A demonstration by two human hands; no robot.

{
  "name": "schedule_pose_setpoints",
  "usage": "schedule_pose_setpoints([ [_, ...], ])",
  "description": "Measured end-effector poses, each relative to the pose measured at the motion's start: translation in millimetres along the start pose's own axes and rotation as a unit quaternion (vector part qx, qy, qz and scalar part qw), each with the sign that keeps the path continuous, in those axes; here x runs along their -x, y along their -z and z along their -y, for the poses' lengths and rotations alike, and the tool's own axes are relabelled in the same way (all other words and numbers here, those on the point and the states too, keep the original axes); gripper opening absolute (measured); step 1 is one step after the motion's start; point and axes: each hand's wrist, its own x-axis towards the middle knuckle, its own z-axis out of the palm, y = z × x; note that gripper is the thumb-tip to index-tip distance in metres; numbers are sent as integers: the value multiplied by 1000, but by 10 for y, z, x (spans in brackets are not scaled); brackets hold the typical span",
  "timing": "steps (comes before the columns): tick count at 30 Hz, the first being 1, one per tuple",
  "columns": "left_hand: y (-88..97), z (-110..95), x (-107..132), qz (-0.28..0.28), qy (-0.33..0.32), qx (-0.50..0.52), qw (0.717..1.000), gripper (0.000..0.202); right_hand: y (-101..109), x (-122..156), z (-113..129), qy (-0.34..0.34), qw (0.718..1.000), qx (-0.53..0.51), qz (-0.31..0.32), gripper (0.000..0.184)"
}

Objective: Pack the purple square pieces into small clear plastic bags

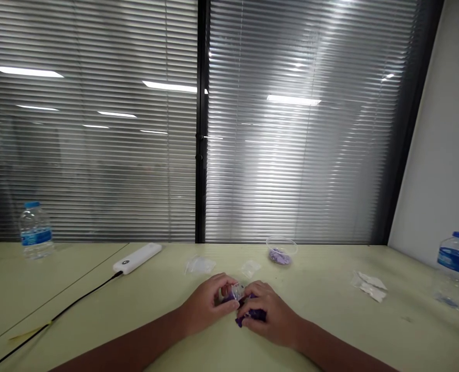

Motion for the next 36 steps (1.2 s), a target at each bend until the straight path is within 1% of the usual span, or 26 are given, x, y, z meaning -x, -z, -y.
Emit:
schedule_pose_setpoints([
  [2, -5, 7, 0, 2, 3, -3, 1000, 34, -21, -1, -39, -9, 1000, -3, -16, 8],
  [7, -6, 9, -2, 1, 0, -8, 1000, 31, -59, 15, -94, 1, 999, 24, -47, 7],
  [9, -4, 4, -2, 1, 1, -9, 1000, 32, -63, 15, -112, -7, 998, 28, -61, 8],
  [17, 8, -21, 1, 6, -1, -9, 1000, 32, -9, -14, -133, -109, 988, -25, -108, 9],
  [22, 21, -55, 0, 9, 4, -12, 1000, 31, 32, -10, -133, -136, 980, -71, -125, 7],
  [26, 29, -72, 5, 13, -14, -29, 999, 31, 34, 6, -155, -151, 973, -108, -135, 8],
  [31, 29, -69, 16, 21, -49, -57, 997, 32, -5, 30, -161, -140, 974, -99, -149, 9],
  [36, 26, -60, 15, 20, -68, -64, 995, 34, -15, 33, -121, -96, 981, -61, -157, 8],
])
